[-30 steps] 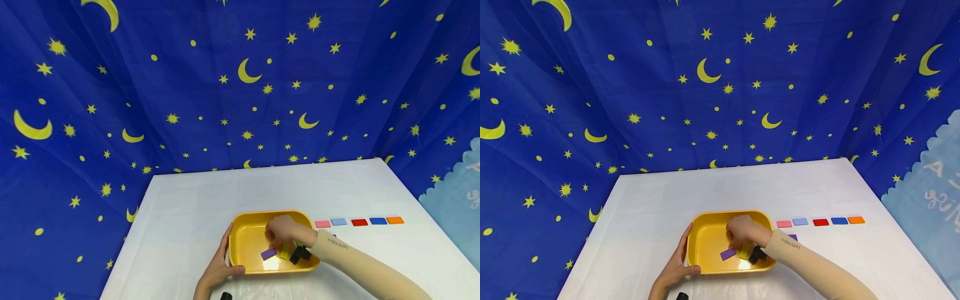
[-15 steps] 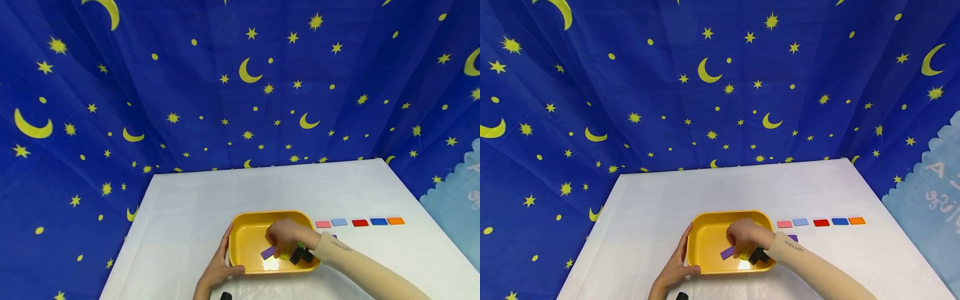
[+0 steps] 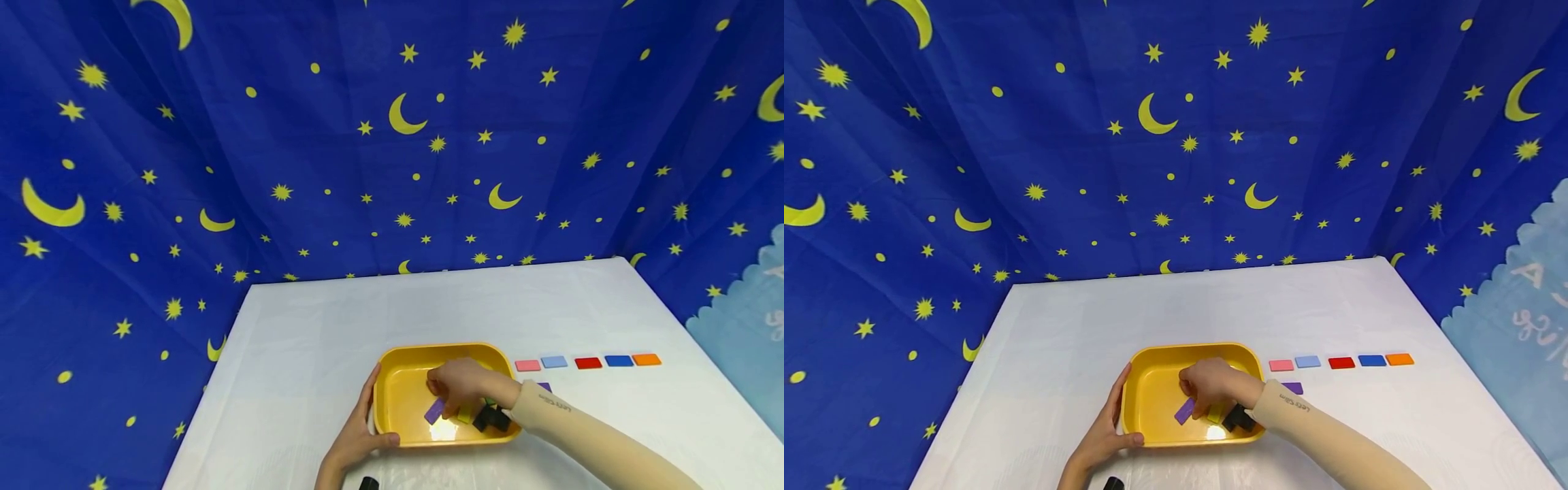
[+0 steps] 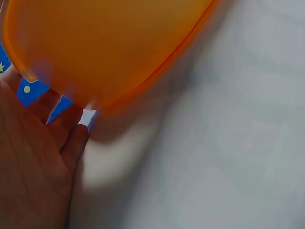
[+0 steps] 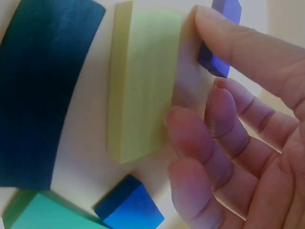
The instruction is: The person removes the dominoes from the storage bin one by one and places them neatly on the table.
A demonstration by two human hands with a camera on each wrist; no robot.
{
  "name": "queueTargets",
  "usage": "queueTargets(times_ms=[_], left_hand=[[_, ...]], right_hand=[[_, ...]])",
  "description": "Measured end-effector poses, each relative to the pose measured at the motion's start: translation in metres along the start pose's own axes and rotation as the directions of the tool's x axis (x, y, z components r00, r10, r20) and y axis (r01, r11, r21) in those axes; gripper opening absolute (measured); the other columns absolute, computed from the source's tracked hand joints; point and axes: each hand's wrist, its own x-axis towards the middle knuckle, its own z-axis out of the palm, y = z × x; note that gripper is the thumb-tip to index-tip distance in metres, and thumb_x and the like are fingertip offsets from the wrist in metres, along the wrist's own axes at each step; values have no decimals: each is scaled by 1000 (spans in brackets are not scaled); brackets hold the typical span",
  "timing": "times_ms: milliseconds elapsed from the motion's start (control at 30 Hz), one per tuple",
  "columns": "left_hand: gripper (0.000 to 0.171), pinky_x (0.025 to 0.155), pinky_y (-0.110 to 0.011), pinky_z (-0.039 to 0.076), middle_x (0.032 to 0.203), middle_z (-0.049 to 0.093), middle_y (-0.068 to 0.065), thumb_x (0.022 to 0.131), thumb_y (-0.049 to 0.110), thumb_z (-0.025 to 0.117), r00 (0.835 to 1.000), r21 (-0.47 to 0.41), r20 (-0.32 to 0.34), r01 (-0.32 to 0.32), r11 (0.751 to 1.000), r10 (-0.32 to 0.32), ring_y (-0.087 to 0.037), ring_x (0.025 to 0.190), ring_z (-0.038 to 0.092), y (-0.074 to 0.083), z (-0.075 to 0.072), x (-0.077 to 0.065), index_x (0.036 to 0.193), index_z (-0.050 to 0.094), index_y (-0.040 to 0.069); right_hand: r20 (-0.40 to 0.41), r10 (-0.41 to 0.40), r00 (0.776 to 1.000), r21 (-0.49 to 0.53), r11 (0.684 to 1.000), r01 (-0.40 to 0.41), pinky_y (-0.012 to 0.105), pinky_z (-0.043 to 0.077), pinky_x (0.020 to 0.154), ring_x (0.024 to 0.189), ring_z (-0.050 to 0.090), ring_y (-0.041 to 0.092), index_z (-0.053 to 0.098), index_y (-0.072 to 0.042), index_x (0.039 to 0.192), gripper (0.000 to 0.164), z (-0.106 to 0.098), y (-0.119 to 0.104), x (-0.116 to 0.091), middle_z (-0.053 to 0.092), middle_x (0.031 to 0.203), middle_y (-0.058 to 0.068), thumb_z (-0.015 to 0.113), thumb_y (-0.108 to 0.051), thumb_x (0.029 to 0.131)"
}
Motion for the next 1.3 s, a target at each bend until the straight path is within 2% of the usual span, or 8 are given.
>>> queueTargets(times_ms=[200, 467, 667, 1300], left_hand=[[113, 108, -57, 10, 157, 10, 3, 70, 28, 86, 1000, 1, -5, 6, 1000, -6, -22, 141, 11, 0, 0, 0, 152, 9, 39], [113, 108, -55, 10, 157, 10, 4, 69, 27, 86, 1000, 11, -10, 13, 1000, -13, -21, 141, 12, 1, 1, -2, 152, 10, 38], [113, 108, -56, 10, 157, 9, 5, 69, 27, 86, 1000, 5, -11, 20, 1000, -20, -20, 141, 11, 1, 1, -2, 152, 10, 39], [114, 108, -56, 8, 157, 9, 4, 69, 26, 87, 1000, -4, -12, 1, 1000, -1, -21, 141, 10, 0, 2, 1, 152, 10, 38]], right_hand=[[15, -10, 1000, 23, 1000, 10, 22, 31, 50, 54, 40, 3, 56, -20, 72, 34, 0, -1, 2, 43, 59, -17, 88, -24, 63], [22, 20, 1000, 35, 999, -21, 21, 34, 51, 55, 42, 2, 54, -20, 68, 35, 4, 1, 1, 44, 60, -17, 88, -28, 64], [18, 45, 999, 39, 998, -46, 21, 31, 50, 54, 40, 3, 53, -20, 66, 37, 2, 1, 0, 41, 58, -16, 88, -30, 64], [52, 28, 998, 165, 986, -37, 20, 31, 52, 53, 39, 2, 55, -18, 68, 31, 3, 9, -3, 43, 59, -16, 83, -31, 72]])
